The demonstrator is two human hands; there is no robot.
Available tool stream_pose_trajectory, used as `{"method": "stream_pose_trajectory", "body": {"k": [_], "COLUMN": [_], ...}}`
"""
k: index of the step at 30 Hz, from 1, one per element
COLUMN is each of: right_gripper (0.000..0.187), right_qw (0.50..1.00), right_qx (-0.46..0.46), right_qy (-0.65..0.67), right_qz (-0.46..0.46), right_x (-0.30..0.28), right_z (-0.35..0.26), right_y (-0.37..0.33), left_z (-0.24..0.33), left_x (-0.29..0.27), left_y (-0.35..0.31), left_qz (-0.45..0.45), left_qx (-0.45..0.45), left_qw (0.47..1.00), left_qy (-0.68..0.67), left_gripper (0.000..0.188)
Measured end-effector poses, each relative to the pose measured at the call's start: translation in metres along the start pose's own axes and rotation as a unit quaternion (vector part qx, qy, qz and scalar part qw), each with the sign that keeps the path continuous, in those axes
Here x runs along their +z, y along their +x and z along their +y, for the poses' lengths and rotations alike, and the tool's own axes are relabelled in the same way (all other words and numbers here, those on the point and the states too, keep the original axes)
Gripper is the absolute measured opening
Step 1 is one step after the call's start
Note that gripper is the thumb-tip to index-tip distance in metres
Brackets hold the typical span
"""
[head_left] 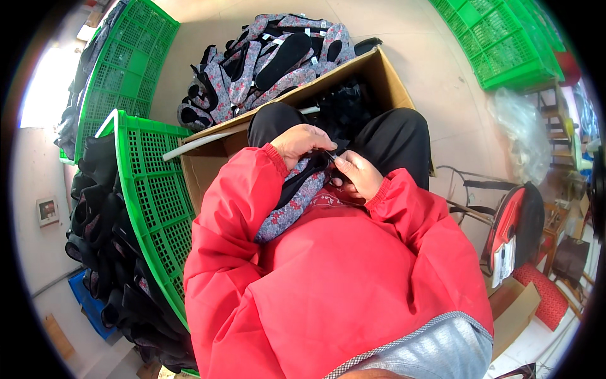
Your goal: The person sits on the floor and sews a black slipper using a needle and thread. They pull the thread through the fabric repeatedly, then place the finished slipper into a green crate. The person then picks up another slipper from a cardboard box and begins sewing it.
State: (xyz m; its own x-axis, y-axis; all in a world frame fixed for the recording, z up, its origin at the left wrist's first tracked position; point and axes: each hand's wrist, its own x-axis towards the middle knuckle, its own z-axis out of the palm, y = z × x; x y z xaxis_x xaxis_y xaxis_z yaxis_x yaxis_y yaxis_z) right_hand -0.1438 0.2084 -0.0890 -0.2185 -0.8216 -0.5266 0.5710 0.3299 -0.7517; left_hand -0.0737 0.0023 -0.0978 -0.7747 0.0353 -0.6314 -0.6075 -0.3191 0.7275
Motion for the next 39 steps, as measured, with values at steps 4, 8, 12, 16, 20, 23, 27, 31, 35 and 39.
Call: {"method": "stream_pose_trajectory", "body": {"k": [4,8,12,16,20,23,27,31,35,39], "right_gripper": [0.035,0.032,0.027,0.026,0.025,0.024,0.023,0.023,0.023,0.022], "right_qw": [1.0,0.999,0.996,0.992,0.991,0.991,0.99,0.992,0.992,0.99], "right_qx": [-0.021,-0.03,-0.076,-0.115,-0.123,-0.119,-0.124,-0.109,-0.104,-0.106], "right_qy": [-0.019,-0.025,-0.037,-0.04,-0.051,-0.051,-0.044,-0.037,-0.018,0.066], "right_qz": [-0.002,0.006,0.017,0.018,0.022,0.033,0.052,0.056,0.063,0.061], "right_x": [-0.005,-0.006,-0.004,-0.005,-0.006,-0.005,-0.002,-0.004,-0.005,-0.006], "right_z": [0.007,0.012,0.017,0.025,0.027,0.028,0.029,0.033,0.034,0.039], "right_y": [0.007,0.011,0.015,0.021,0.023,0.023,0.022,0.025,0.026,0.023], "left_z": [0.001,-0.001,0.005,0.002,0.003,0.004,0.003,0.003,0.001,0.002], "left_x": [0.003,0.004,0.009,0.009,0.009,0.01,0.009,0.01,0.01,0.016], "left_y": [0.002,0.002,-0.003,-0.002,-0.002,-0.003,-0.003,-0.001,0.002,0.001], "left_qz": [0.014,0.018,0.018,0.028,0.029,0.03,0.028,0.038,0.037,0.126], "left_qx": [0.011,0.011,0.01,0.01,0.016,0.015,0.023,0.019,0.018,0.026], "left_qw": [1.0,1.0,1.0,1.0,0.999,0.999,0.999,0.999,0.999,0.989], "left_qy": [0.019,0.009,-0.009,-0.007,-0.001,-0.004,-0.002,-0.003,-0.029,-0.076], "left_gripper": [0.009,0.01,0.011,0.011,0.01,0.01,0.011,0.011,0.011,0.013]}}
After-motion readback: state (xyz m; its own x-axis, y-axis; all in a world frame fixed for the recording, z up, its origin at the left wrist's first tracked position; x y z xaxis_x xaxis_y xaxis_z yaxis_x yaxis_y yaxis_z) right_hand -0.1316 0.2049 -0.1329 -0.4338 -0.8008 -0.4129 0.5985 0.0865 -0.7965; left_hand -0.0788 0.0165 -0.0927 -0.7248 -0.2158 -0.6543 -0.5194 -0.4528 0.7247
